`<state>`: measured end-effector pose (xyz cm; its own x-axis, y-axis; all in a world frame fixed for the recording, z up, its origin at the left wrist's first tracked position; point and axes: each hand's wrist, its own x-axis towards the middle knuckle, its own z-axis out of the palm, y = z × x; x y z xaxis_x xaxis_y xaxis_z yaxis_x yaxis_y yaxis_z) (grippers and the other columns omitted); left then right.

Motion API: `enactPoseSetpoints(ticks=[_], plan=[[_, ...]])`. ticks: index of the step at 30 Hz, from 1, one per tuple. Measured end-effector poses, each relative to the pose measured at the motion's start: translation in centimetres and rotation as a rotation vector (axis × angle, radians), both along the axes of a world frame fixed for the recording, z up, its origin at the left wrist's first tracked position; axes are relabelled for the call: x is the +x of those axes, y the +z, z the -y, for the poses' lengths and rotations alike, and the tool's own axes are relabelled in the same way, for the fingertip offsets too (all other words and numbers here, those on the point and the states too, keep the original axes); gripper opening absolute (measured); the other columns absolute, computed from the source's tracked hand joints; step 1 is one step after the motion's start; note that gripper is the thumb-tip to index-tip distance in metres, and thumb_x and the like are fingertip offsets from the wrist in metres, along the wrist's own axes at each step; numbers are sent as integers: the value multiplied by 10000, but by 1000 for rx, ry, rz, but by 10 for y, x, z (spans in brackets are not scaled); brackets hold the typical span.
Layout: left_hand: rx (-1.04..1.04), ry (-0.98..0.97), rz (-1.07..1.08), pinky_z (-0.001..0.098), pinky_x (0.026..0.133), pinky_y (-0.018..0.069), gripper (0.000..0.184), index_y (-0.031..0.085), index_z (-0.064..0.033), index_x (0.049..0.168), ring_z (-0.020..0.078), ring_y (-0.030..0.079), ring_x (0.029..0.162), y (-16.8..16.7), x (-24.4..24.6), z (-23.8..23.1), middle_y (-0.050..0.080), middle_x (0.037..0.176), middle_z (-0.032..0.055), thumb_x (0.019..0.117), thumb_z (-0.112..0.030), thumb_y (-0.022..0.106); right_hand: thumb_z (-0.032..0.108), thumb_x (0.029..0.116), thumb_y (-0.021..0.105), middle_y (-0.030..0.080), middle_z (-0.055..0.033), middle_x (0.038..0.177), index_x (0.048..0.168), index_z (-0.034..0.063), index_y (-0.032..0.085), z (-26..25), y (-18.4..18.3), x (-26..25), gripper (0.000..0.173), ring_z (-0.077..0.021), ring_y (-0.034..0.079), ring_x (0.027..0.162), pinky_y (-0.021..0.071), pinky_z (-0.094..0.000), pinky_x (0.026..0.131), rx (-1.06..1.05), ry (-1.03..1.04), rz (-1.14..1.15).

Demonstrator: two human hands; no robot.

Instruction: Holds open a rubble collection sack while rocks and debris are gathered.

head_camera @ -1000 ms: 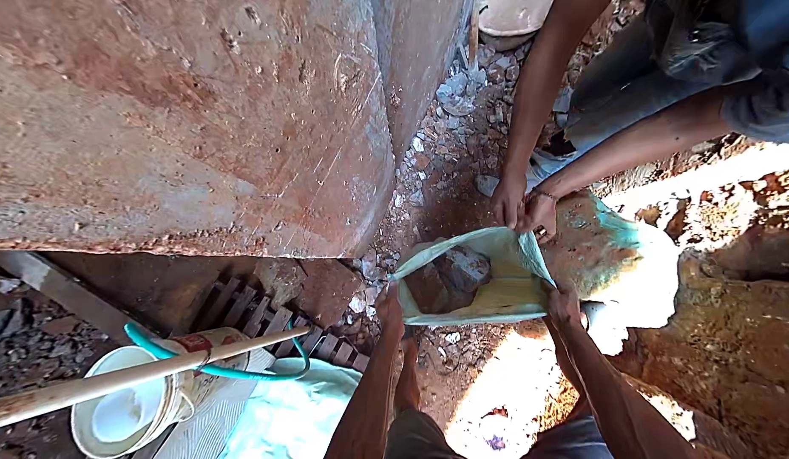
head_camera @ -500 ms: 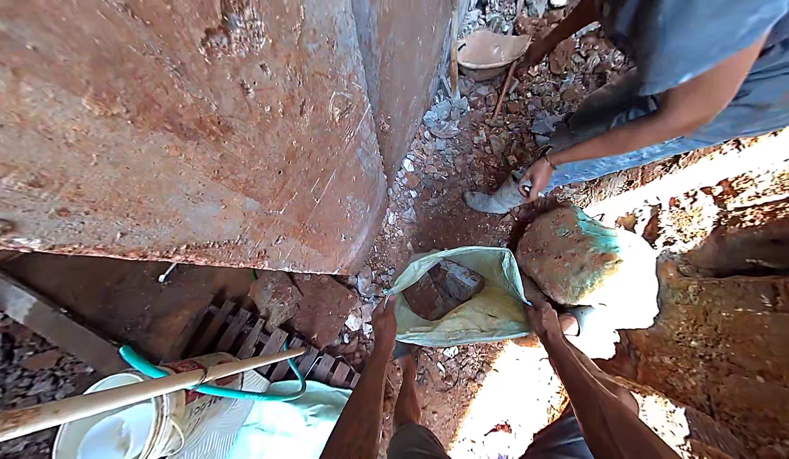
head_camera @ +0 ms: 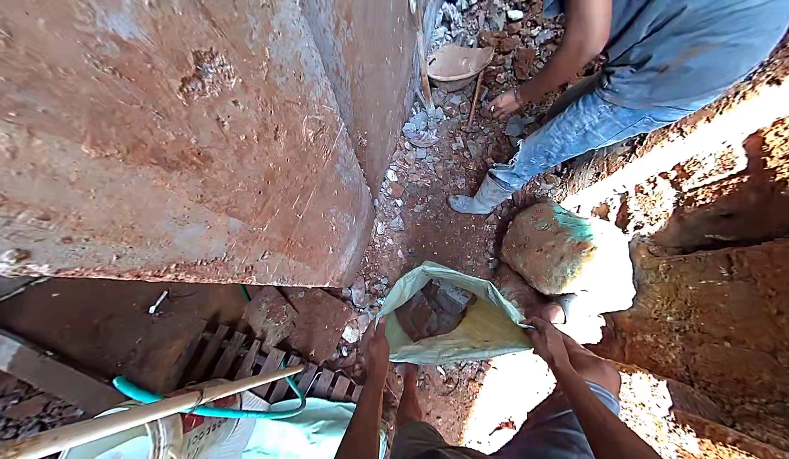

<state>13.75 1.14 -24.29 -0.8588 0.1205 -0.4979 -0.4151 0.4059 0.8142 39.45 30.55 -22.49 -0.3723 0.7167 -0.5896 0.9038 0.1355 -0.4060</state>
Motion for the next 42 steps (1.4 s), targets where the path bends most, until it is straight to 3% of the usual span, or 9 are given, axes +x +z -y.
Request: enactPoseSetpoints(ticks=[8, 16, 24, 29, 34, 36, 39, 42], plan=[[-24, -63, 40, 503, 1050, 462, 324, 675, 64, 1226, 315, 641, 1153, -8, -4, -5, 685, 1205, 247, 1079, -183, 525, 133, 1038, 531, 690, -231, 1259, 1267, 93, 710, 3, -15, -25, 294, -431, 639, 1203, 475, -637, 1021, -51, 18, 123], [-51, -113, 84, 541, 1113, 412, 376, 620, 68, 1322, 373, 578, 1277, -7, -14, -3, 622, 1335, 279, 1088, -205, 511, 187, 1056, 514, 678, -222, 1292, 1317, 111, 684, -7, 7, -47, 320, -415, 634, 1222, 484, -615, 1017, -69, -71, 133], [-79, -186, 69, 549, 1091, 413, 361, 642, 79, 1272, 387, 586, 1241, -6, -17, 1, 635, 1288, 292, 1093, -198, 496, 232, 1066, 510, 658, -197, 1348, 1368, 148, 657, 2, 7, -38, 346, -401, 616, 1263, 472, -618, 1039, -84, -97, 188], [-58, -221, 64, 545, 1129, 396, 392, 595, 105, 1325, 403, 557, 1295, -3, -22, 0, 594, 1347, 317, 1092, -193, 492, 272, 1046, 547, 662, -220, 1322, 1318, 143, 689, 3, 3, -42, 332, -430, 624, 1231, 496, -649, 987, -27, -102, 226], [-70, -230, 95, 549, 1087, 416, 382, 622, 96, 1285, 394, 582, 1237, -4, -29, -3, 623, 1288, 308, 1098, -205, 480, 281, 1000, 604, 655, -231, 1322, 1287, 102, 686, 3, 17, -57, 347, -426, 623, 1235, 504, -651, 959, 24, -102, 382], [-81, -242, 114, 562, 1100, 409, 400, 614, 89, 1307, 404, 575, 1258, -4, -32, -3, 614, 1310, 310, 1103, -223, 469, 304, 965, 656, 619, -237, 1369, 1291, 62, 667, 3, 19, -63, 407, -423, 592, 1278, 499, -640, 980, 72, -54, 442], [-98, -242, 111, 568, 1048, 434, 381, 639, 96, 1249, 401, 601, 1187, -5, -34, -1, 641, 1231, 307, 1098, -211, 470, 311, 870, 776, 431, -272, 1544, 1471, 26, 507, -3, 15, -78, 717, -468, 439, 1407, 414, -655, 1076, 120, 44, 465], [-74, -199, 123, 548, 1044, 441, 366, 644, 90, 1244, 377, 608, 1171, -5, -37, -5, 646, 1222, 297, 1097, -201, 477, 343, 817, 841, 440, -284, 1535, 1550, 33, 383, -14, 7, -96, 918, -494, 456, 1387, 412, -680, 1066, 110, 108, 470]])
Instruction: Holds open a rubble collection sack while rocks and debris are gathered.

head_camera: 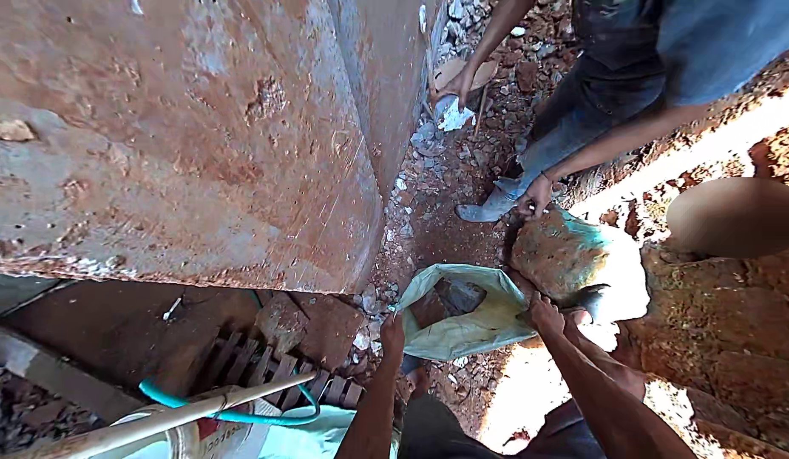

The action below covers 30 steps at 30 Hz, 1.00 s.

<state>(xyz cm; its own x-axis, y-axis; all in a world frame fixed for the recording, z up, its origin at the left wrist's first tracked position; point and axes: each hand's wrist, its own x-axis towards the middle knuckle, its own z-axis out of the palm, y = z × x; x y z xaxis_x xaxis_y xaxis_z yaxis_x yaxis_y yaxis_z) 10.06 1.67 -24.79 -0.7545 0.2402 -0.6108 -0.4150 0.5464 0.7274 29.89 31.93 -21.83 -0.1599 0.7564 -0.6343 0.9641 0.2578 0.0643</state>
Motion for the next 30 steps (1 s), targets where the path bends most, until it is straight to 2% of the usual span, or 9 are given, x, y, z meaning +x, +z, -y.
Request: enactPoseSetpoints(ticks=[2, 4, 8, 11, 17, 21, 25, 28, 30], plan=[[0, 29, 8, 535, 1013, 459, 356, 656, 84, 1210, 356, 621, 1121, 0, -1, -3, 658, 1176, 283, 1098, -202, 477, 344, 891, 761, 514, -274, 1482, 1552, 55, 382, -7, -8, -5, 815, -478, 529, 1333, 450, -675, 1030, -47, 38, 33], [1, 55, 11, 518, 970, 466, 352, 661, 89, 1160, 334, 620, 1056, 2, 0, -7, 659, 1112, 269, 1098, -203, 473, 259, 995, 600, 560, -254, 1447, 1521, 80, 452, -17, -15, -7, 575, -450, 571, 1304, 479, -656, 1008, -90, 23, 22], [-16, 126, 36, 528, 985, 454, 412, 644, 106, 1163, 353, 600, 1092, 5, -2, -16, 638, 1147, 290, 1109, -253, 451, 110, 1055, 496, 570, -334, 1392, 1365, -37, 606, -40, -19, -9, 360, -478, 530, 1337, 394, -626, 1122, -53, -197, -383], [-13, 219, 89, 538, 1078, 416, 459, 594, 111, 1287, 378, 557, 1246, 11, -8, -32, 591, 1306, 315, 1114, -285, 439, 85, 1047, 487, 614, -309, 1342, 1315, -19, 654, -55, -19, -18, 332, -454, 563, 1300, 417, -617, 1096, -29, -250, -503], [15, 400, 150, 562, 1115, 395, 496, 548, 87, 1374, 389, 515, 1330, 13, -14, -43, 539, 1411, 308, 1115, -320, 431, 131, 1053, 510, 649, -296, 1279, 1218, -20, 693, -70, -22, -13, 289, -446, 596, 1250, 436, -629, 1061, -54, -198, -442], [-2, 401, 165, 565, 1119, 381, 500, 549, 83, 1374, 394, 500, 1343, 14, -16, -43, 529, 1421, 308, 1115, -329, 430, 147, 1065, 496, 648, -296, 1289, 1238, -6, 692, -74, -23, -11, 302, -458, 588, 1265, 423, -639, 1069, -53, -132, -389], [33, 443, 144, 546, 1049, 447, 458, 593, 89, 1299, 376, 578, 1227, 8, -8, -37, 599, 1303, 304, 1110, -305, 454, 126, 1066, 485, 616, -312, 1338, 1293, -7, 663, -68, -21, -13, 317, -474, 564, 1295, 416, -636, 1085, -56, -61, -343], [63, 427, 155, 542, 1071, 441, 443, 593, 74, 1319, 367, 578, 1244, 5, 2, -26, 599, 1323, 296, 1113, -290, 447, 99, 1064, 479, 604, -308, 1359, 1321, 1, 652, -65, -20, -10, 325, -474, 547, 1317, 407, -625, 1101, -49, 4, -318], [80, 434, 150, 520, 1034, 457, 421, 620, 75, 1272, 343, 601, 1180, 3, 8, -21, 627, 1264, 281, 1112, -275, 451, 106, 1072, 468, 615, -306, 1347, 1329, 13, 653, -59, -18, -9, 330, -478, 559, 1303, 413, -638, 1088, -53, 39, -286]])
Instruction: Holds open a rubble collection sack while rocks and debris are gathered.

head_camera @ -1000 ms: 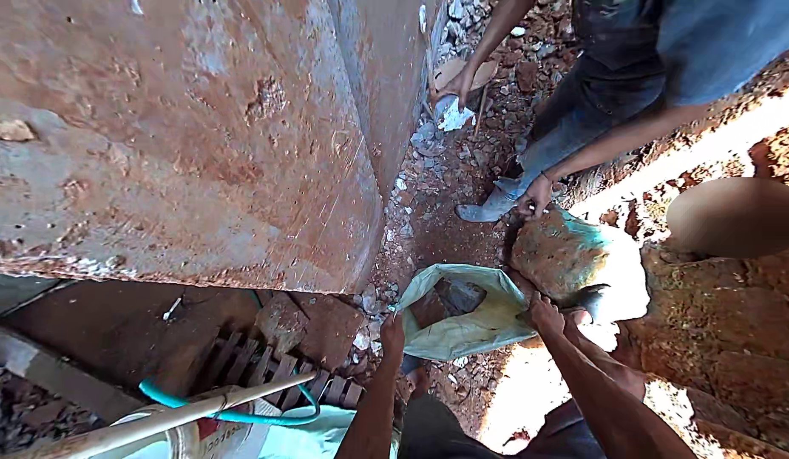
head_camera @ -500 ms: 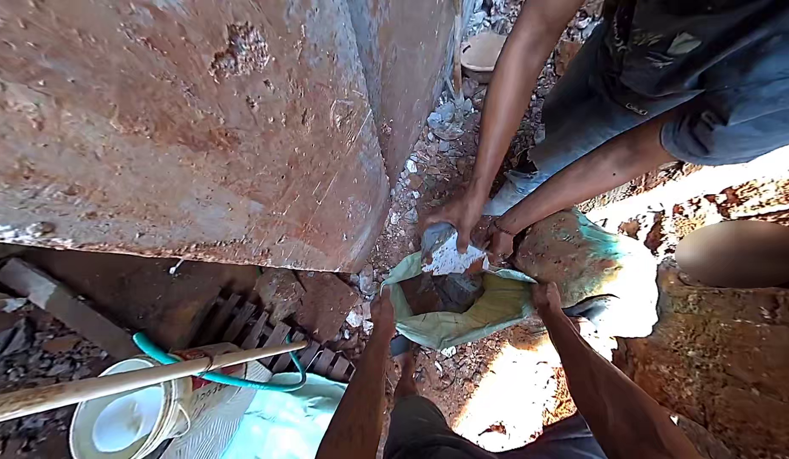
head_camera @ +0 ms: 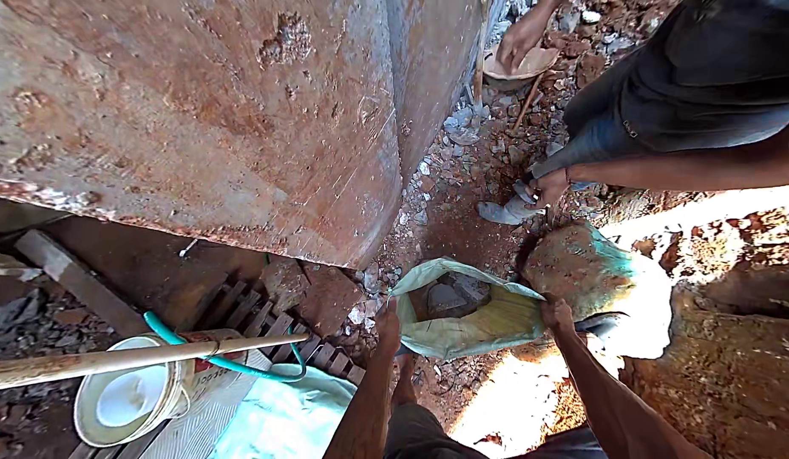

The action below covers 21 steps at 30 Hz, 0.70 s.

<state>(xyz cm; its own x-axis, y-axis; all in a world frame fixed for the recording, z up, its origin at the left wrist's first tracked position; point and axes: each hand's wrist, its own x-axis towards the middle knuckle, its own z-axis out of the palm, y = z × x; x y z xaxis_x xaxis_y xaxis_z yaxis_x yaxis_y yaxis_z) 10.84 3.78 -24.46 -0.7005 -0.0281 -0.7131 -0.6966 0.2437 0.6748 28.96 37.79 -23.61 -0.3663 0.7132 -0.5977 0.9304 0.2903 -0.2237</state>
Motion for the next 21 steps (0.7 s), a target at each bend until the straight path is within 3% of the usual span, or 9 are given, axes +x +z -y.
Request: enactPoseSetpoints(ticks=[5, 12, 16, 21], plan=[[-15, -28, -9, 541, 1085, 412, 423, 628, 73, 1279, 359, 566, 1255, 2, 0, -1, 609, 1319, 283, 1107, -279, 465, 179, 1078, 499, 620, -296, 1348, 1372, 29, 618, 17, 5, -5, 351, -482, 582, 1276, 438, -647, 1063, -30, 7, 64], [-59, -135, -55, 552, 1058, 414, 428, 645, 98, 1221, 379, 579, 1202, 9, -4, -4, 625, 1255, 305, 1104, -276, 474, 292, 1053, 569, 628, -260, 1358, 1363, 33, 622, 22, 11, -13, 408, -435, 587, 1293, 456, -614, 1070, -18, -83, 108], [-71, -222, -77, 558, 1111, 382, 439, 618, 93, 1286, 392, 541, 1286, 9, -3, 0, 595, 1332, 307, 1108, -276, 460, 268, 1046, 575, 607, -269, 1383, 1379, 28, 614, 26, 17, -9, 412, -440, 574, 1304, 456, -621, 1066, -7, -130, 76], [-68, -269, -81, 575, 1082, 404, 446, 619, 96, 1273, 405, 558, 1255, 7, -4, 2, 605, 1305, 314, 1106, -289, 467, 276, 1063, 543, 636, -259, 1346, 1340, 33, 647, 44, 24, 2, 383, -431, 599, 1276, 462, -618, 1060, 5, -190, -19]])
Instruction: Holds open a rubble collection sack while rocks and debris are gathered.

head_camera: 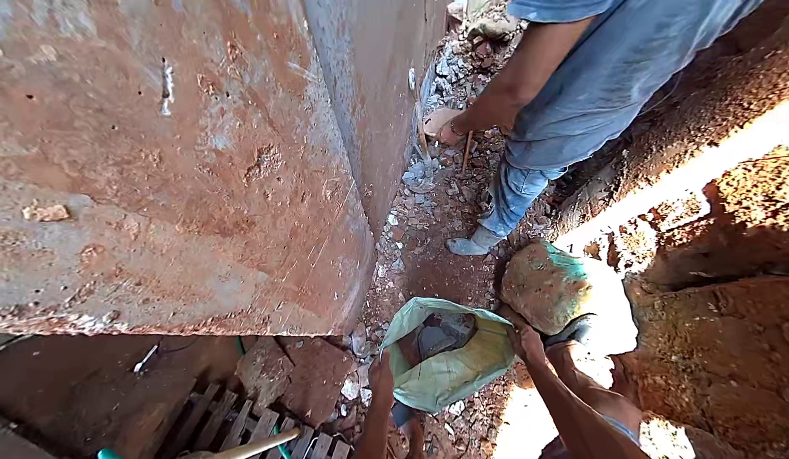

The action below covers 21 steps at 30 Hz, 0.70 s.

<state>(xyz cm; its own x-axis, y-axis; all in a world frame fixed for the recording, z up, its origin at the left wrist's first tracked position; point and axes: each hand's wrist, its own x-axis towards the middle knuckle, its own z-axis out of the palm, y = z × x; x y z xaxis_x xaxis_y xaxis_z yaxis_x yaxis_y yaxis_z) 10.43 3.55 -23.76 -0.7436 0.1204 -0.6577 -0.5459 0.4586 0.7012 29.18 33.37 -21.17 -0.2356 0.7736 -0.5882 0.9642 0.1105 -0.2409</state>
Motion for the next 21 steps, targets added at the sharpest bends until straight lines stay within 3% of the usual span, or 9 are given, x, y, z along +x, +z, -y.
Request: enactPoseSetpoints(ticks=[4, 8, 14, 18, 21], plan=[[-9, -60, -2, 584, 1133, 360, 475, 572, 96, 1353, 425, 499, 1344, 0, 0, -2, 551, 1399, 322, 1107, -296, 463, 262, 1046, 565, 649, -237, 1333, 1374, 63, 625, 24, 13, 15, 389, -418, 606, 1267, 463, -609, 1065, -31, -100, -54], [-27, -128, 2, 603, 1125, 360, 494, 546, 105, 1372, 445, 492, 1345, 4, 1, 1, 531, 1410, 338, 1113, -302, 442, 251, 1051, 548, 661, -231, 1317, 1387, 39, 610, 52, 21, 38, 402, -406, 615, 1258, 461, -590, 1072, -70, -157, -111], [-3, -178, -12, 602, 1060, 408, 482, 583, 127, 1295, 450, 544, 1251, 1, -3, 4, 570, 1322, 357, 1118, -296, 434, 210, 1029, 603, 670, -264, 1247, 1306, -19, 641, 92, -5, 79, 362, -393, 679, 1122, 524, -554, 1006, -170, -319, -265], [-13, -223, -44, 605, 1037, 419, 465, 602, 136, 1256, 458, 556, 1218, -9, -5, 9, 584, 1283, 365, 1111, -280, 454, 178, 1035, 589, 677, -262, 1217, 1313, -26, 621, 113, 3, 84, 346, -381, 704, 1047, 562, -540, 938, -217, -405, -332], [-45, -250, -28, 614, 1066, 403, 488, 590, 133, 1284, 475, 539, 1260, -6, -7, 9, 571, 1315, 370, 1111, -302, 450, 196, 1049, 575, 680, -249, 1229, 1335, -5, 621, 113, 16, 78, 352, -370, 701, 1068, 550, -538, 957, -220, -387, -312]])
